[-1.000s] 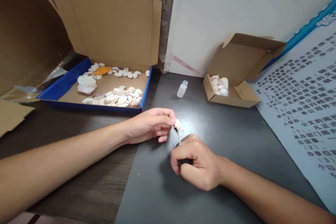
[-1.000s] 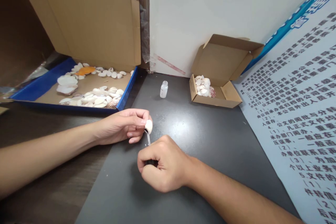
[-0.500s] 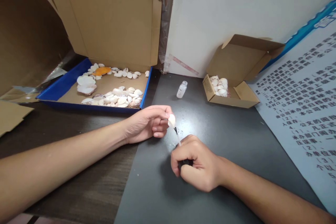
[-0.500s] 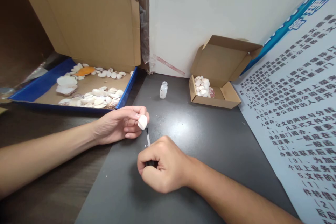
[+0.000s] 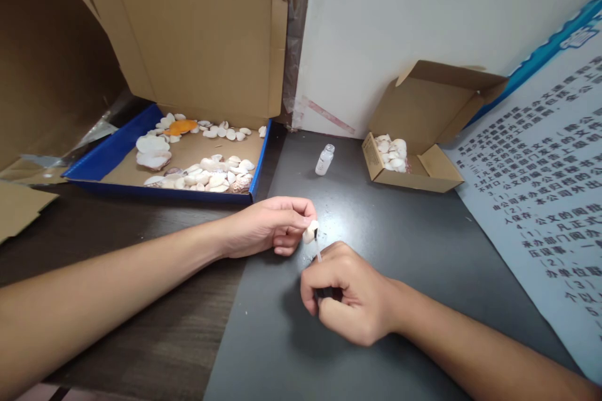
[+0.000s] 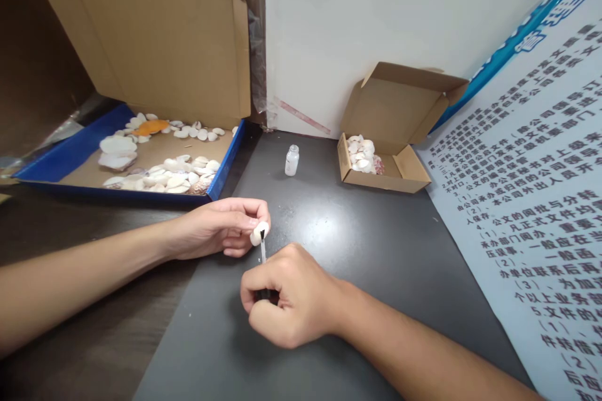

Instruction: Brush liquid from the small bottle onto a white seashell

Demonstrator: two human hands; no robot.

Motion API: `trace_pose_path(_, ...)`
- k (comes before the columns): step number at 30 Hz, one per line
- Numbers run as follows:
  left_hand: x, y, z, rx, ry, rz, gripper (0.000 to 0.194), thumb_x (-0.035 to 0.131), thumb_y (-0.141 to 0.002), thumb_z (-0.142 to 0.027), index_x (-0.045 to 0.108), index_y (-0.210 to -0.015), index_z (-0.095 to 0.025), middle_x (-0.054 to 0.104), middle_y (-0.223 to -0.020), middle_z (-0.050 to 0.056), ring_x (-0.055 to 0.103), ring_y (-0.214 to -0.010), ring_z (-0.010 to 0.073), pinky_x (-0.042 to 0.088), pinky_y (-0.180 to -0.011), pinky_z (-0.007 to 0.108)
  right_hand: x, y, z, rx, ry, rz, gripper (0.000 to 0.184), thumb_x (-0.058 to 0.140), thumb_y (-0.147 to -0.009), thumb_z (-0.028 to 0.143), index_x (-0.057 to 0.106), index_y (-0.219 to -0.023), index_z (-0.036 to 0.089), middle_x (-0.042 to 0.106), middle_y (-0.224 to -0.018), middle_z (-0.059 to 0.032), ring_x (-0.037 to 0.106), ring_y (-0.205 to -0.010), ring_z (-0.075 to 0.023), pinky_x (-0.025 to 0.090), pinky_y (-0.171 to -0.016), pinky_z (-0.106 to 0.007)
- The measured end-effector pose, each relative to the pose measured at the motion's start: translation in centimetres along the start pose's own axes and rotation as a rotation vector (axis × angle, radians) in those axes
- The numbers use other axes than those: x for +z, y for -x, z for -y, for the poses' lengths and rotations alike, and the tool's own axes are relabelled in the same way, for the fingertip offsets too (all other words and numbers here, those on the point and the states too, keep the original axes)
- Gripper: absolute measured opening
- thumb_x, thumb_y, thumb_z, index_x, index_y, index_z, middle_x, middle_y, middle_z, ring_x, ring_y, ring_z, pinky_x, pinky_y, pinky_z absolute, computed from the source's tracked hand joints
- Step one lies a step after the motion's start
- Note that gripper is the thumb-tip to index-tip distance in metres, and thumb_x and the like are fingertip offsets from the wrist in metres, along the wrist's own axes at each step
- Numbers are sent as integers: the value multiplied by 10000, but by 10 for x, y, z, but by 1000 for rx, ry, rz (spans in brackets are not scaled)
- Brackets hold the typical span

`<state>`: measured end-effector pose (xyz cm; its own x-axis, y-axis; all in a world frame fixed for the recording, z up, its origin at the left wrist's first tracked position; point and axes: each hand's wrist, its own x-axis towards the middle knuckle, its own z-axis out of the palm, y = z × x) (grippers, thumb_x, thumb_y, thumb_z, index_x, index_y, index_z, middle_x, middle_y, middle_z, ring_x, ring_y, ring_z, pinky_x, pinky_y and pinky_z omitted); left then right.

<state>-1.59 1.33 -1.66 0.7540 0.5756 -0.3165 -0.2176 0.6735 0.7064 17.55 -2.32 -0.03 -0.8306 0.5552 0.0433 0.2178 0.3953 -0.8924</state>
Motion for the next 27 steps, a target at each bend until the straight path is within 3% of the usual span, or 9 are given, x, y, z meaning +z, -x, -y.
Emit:
trace_pose_path(12,1,-1,0,0,-8,-35,132,580,-821,-229,482,-769,-159,307,-565,-75,256,-472,29,281,-454,144,2,-1,0,-74,46,25,109,383,-578,190,488,-549,203,404,-449,52,343,-415,-105,296,-455,-244)
trace_pose_path(17,3,0,0,-6,-46,0,146,576,-809,-235,466,-758,-154,363,-610,-53,299,-498,35,259,-468,156,1,-1,1,3,29,43,106,410,-601,197,509,-566,198,408,-459,52,356,-424,-105,296,-458,-240)
trace_pose_path(22,2,0,0,6,-15,-10,130,562,-796,-222,462,-747,-155,301,-576,-69,249,-486,36,249,-467,160,-3,1,0,41,-21,138,58,432,-578,202,479,-544,198,374,-456,64,318,-427,-101,263,-461,-247)
trace_pose_path(27,3,0,-1,11,-6,-7,129,549,-789,-215,448,-734,-156,281,-565,-72,228,-487,39,234,-469,163,-2,0,1,-24,-36,67,37,428,-549,244,441,-551,209,405,-476,51,318,-444,-113,271,-471,-255)
